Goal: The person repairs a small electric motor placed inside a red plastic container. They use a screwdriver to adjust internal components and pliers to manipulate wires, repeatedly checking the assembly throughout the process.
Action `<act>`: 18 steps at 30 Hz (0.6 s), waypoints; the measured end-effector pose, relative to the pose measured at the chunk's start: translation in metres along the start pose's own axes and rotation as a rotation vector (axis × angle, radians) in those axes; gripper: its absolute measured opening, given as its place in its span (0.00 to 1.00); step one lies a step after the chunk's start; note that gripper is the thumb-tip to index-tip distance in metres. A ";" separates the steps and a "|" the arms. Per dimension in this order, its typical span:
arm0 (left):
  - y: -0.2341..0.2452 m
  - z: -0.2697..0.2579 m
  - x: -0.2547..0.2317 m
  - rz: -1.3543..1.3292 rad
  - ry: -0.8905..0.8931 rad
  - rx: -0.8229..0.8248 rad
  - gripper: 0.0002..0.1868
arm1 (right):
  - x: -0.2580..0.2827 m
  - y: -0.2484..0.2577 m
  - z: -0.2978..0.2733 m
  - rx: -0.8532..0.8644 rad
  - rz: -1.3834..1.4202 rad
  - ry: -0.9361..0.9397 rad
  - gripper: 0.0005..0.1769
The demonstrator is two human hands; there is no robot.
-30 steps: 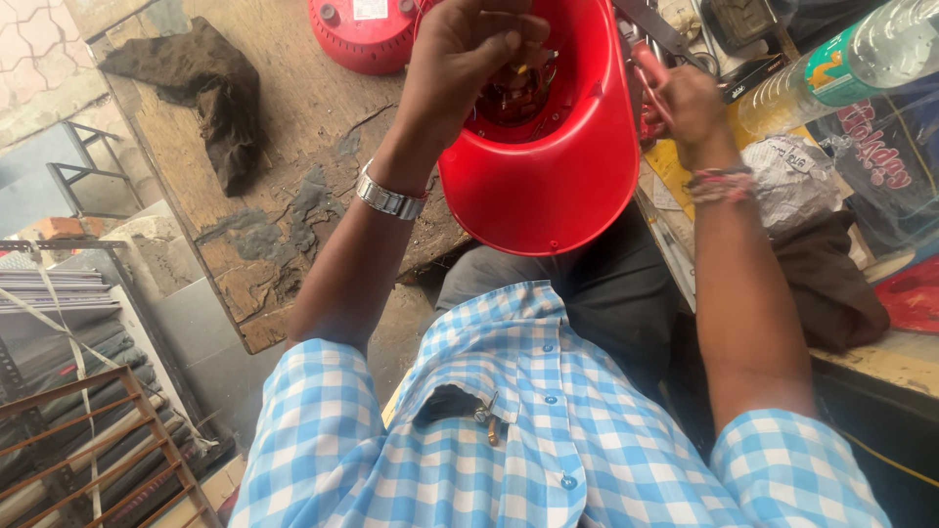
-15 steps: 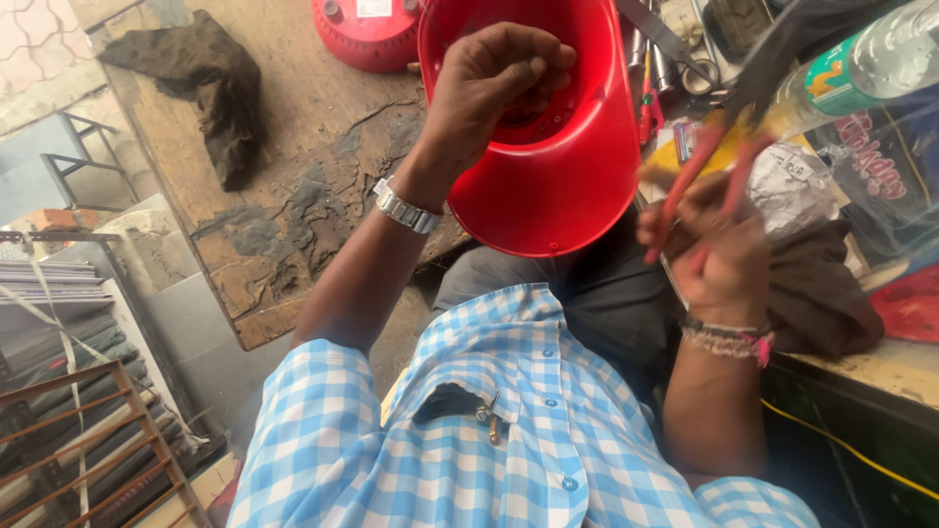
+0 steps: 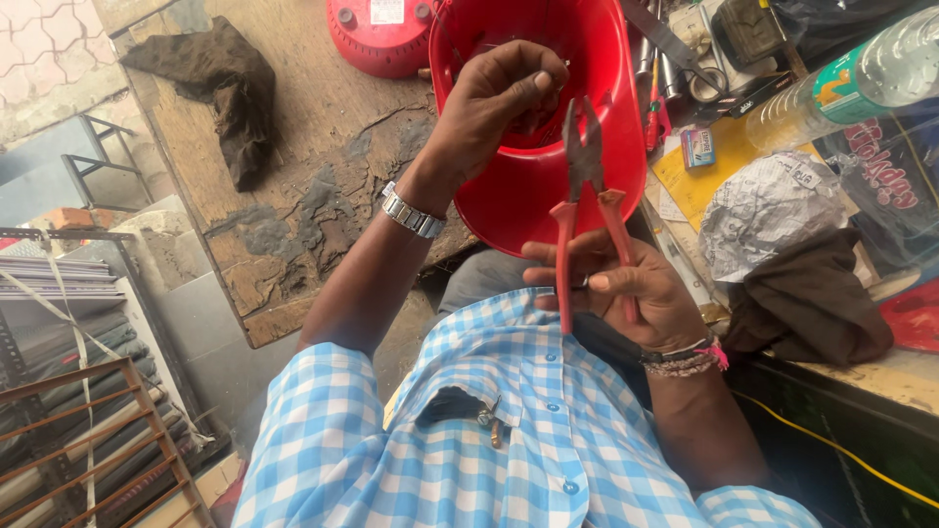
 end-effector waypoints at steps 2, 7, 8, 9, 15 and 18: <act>0.000 0.000 -0.001 0.047 0.014 0.009 0.12 | -0.001 0.000 0.002 0.047 0.065 -0.034 0.32; 0.002 0.001 0.000 -0.002 0.001 0.085 0.12 | -0.001 0.006 0.012 0.084 0.105 -0.049 0.27; 0.002 0.001 0.000 -0.025 0.009 0.092 0.12 | -0.001 0.006 0.015 0.083 0.113 -0.051 0.27; 0.003 0.000 -0.001 -0.047 0.016 0.099 0.12 | 0.000 0.006 0.017 0.083 0.120 -0.053 0.27; 0.006 0.000 -0.004 -0.101 0.019 0.153 0.10 | 0.000 0.008 0.022 0.087 0.148 -0.056 0.29; 0.009 -0.001 -0.005 -0.069 0.033 0.151 0.11 | -0.003 0.013 0.021 0.116 0.168 -0.065 0.22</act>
Point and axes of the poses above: each hand's wrist, its own z-axis towards the middle knuckle, its own y-axis out of the back of the hand, x = y × z, the point moved 2 cm from there along z, towards the middle knuckle, and after that the axes turned 1 degree about -y, right-handed, at the moved point
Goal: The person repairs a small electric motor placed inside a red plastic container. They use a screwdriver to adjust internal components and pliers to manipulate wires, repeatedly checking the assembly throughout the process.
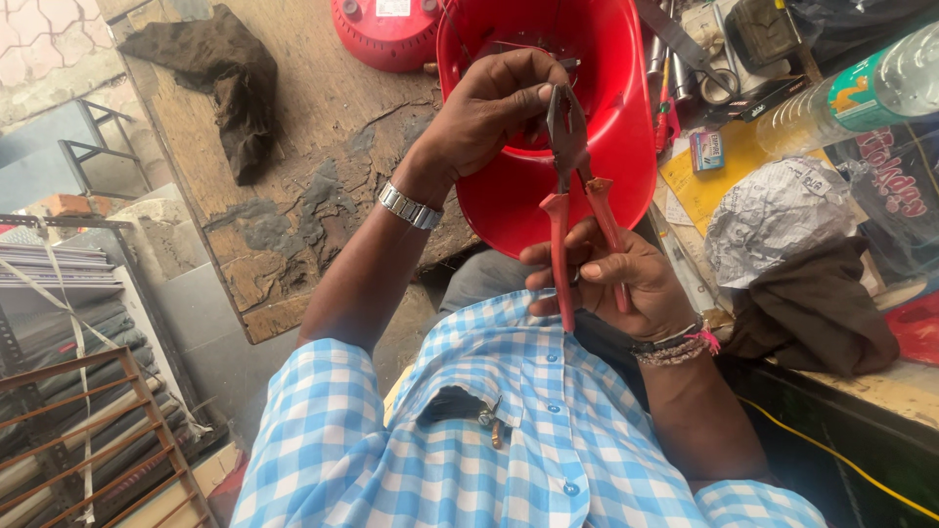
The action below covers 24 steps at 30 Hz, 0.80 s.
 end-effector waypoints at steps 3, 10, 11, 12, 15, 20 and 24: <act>0.002 0.000 -0.001 0.014 0.002 0.028 0.10 | -0.001 0.002 -0.001 0.011 0.010 -0.008 0.18; 0.003 0.001 -0.002 0.050 0.018 0.053 0.10 | 0.001 -0.010 -0.002 -0.044 -0.055 -0.017 0.19; 0.003 0.002 -0.002 0.050 0.023 0.051 0.10 | 0.001 -0.008 -0.002 -0.049 -0.079 -0.014 0.18; 0.003 0.002 -0.002 0.050 0.029 0.048 0.11 | 0.001 -0.006 -0.003 -0.054 -0.102 -0.010 0.17; 0.003 0.001 -0.002 0.049 0.047 0.031 0.11 | -0.004 0.001 -0.007 -0.071 -0.092 0.022 0.12; 0.003 0.002 0.001 0.060 0.036 0.033 0.10 | -0.011 -0.003 -0.007 -0.131 -0.094 0.070 0.18; 0.001 0.002 -0.001 0.033 0.042 0.039 0.09 | -0.015 -0.008 -0.003 -0.143 -0.113 0.080 0.26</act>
Point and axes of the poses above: each hand's wrist, its own z-axis towards the middle knuckle, its own y-axis out of the back of the hand, x = y × z, the point moved 2 cm from there along z, towards the middle knuckle, and after that the axes turned 1 degree about -y, right-handed, at the moved point
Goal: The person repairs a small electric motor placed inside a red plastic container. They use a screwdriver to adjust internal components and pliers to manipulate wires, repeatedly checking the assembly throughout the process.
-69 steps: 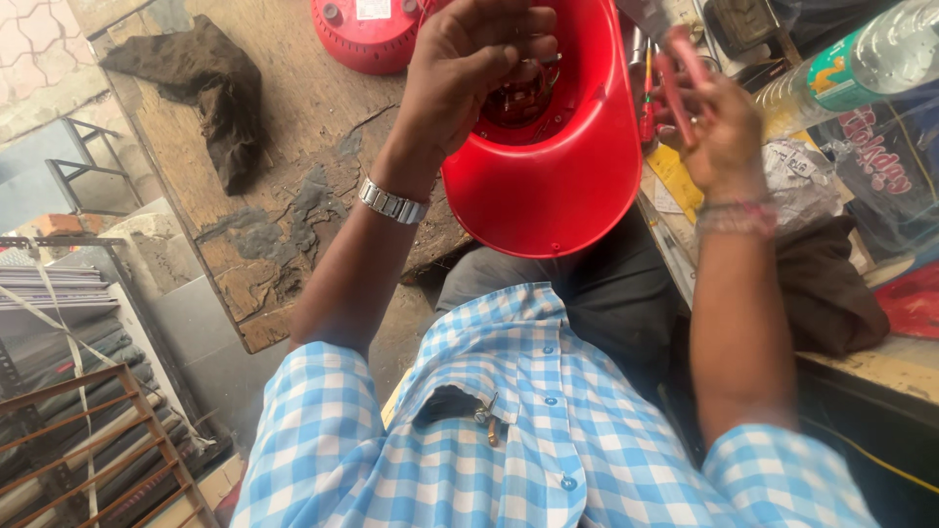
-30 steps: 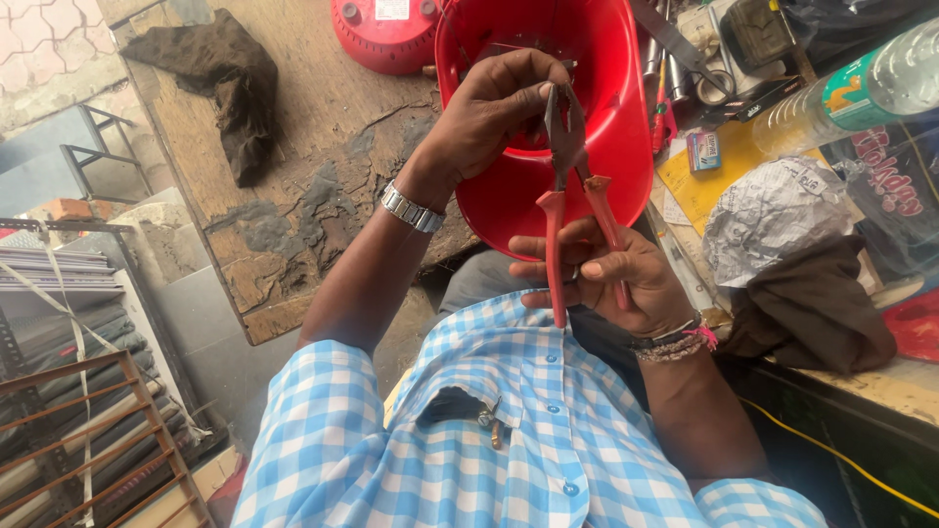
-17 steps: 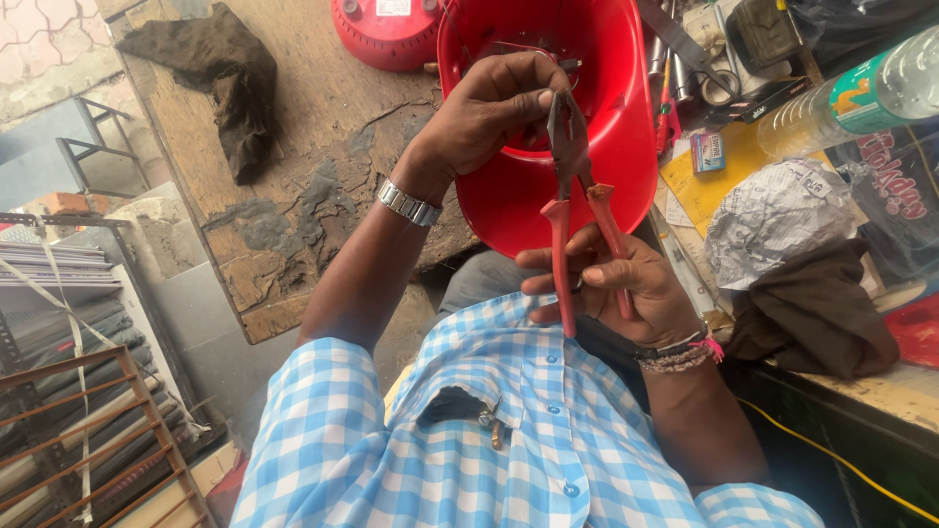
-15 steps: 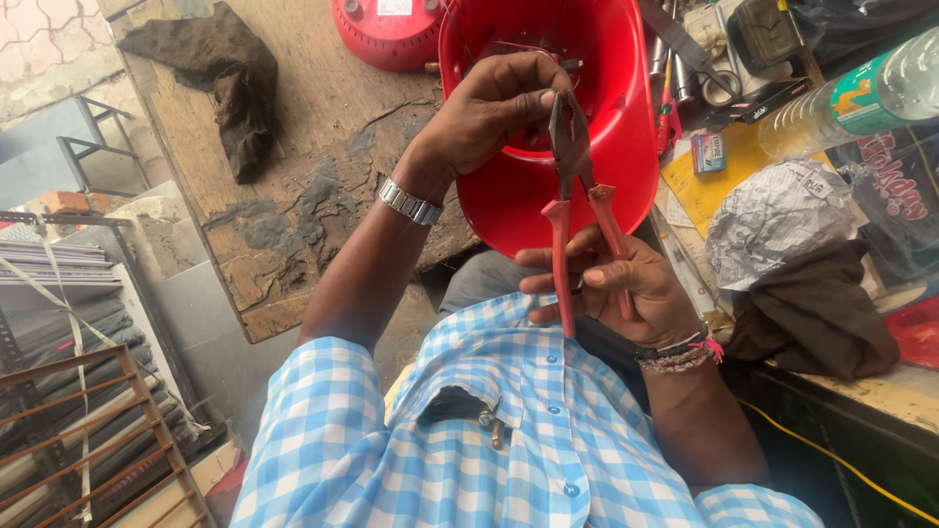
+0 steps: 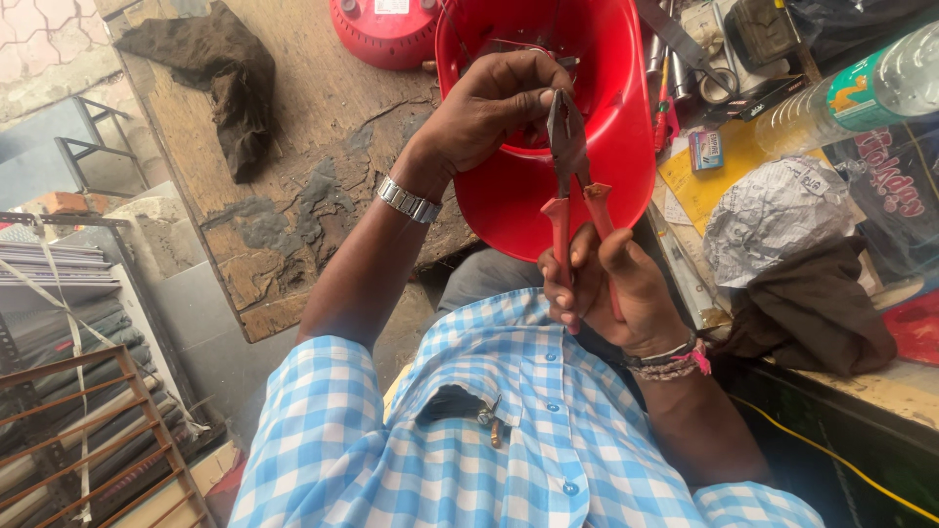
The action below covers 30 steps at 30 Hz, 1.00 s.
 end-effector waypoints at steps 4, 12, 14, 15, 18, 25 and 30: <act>0.000 0.001 0.000 -0.023 -0.004 0.010 0.09 | -0.004 -0.002 0.001 0.003 -0.022 0.028 0.26; 0.002 0.001 0.002 -0.009 -0.026 0.015 0.08 | -0.004 -0.012 0.004 -0.021 -0.022 0.038 0.23; 0.001 0.001 0.001 -0.002 -0.028 0.015 0.08 | -0.005 -0.008 0.002 -0.013 -0.022 0.052 0.23; 0.000 0.001 0.000 0.009 -0.028 0.014 0.08 | -0.007 -0.006 0.003 -0.004 -0.028 0.066 0.22; -0.002 0.002 -0.002 -0.034 -0.016 0.007 0.08 | -0.012 0.001 0.003 0.000 0.000 0.074 0.23; -0.005 0.001 -0.005 -0.005 -0.024 -0.069 0.07 | 0.020 -0.022 0.002 0.152 -0.071 -0.050 0.33; -0.009 -0.004 -0.013 0.098 -0.042 -0.135 0.08 | 0.069 -0.006 -0.023 0.211 -0.089 0.287 0.32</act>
Point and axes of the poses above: each hand's wrist, its own z-axis towards the middle knuckle, its own y-axis out of the back of the hand, x = y × z, the point moved 2 cm from there along z, towards the middle knuckle, and after that the axes turned 1 degree about -y, right-handed, at the moved point
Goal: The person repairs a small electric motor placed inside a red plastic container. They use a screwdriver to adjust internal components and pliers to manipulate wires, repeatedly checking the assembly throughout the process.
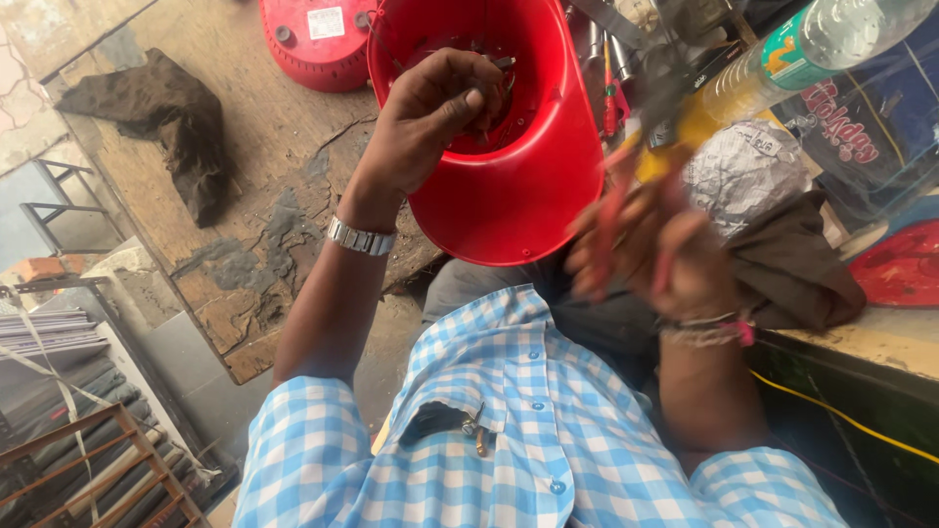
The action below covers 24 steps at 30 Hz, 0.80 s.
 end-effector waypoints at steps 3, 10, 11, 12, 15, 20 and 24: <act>-0.003 -0.009 -0.012 0.248 -0.098 -0.002 0.03 | 0.032 0.045 -0.010 -0.429 -0.628 0.193 0.31; -0.021 -0.024 -0.041 1.414 -0.612 -0.216 0.10 | 0.034 0.178 0.037 -0.868 -2.097 -0.066 0.24; -0.019 -0.025 -0.043 1.434 -0.543 -0.254 0.09 | 0.029 0.186 0.043 -0.882 -2.245 -0.100 0.26; -0.018 -0.030 -0.044 1.452 -0.466 -0.290 0.08 | 0.025 0.190 0.046 -0.858 -2.269 -0.066 0.25; -0.014 -0.039 -0.044 1.441 -0.337 -0.378 0.06 | 0.022 0.188 0.060 -0.778 -2.436 0.142 0.28; -0.016 -0.045 -0.040 1.149 -0.194 -0.338 0.07 | 0.051 0.147 0.088 -0.682 -1.960 0.454 0.23; -0.032 -0.038 -0.037 1.009 -0.351 -0.202 0.15 | 0.032 0.058 0.106 -0.383 -2.021 0.625 0.21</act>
Point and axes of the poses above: each hand's wrist, its own z-axis towards the middle knuckle, its own y-axis out of the back of the hand, x = y × z, the point moved 2 cm from there along z, towards the middle knuckle, and after that the axes turned 1 degree about -y, right-handed, at the moved point
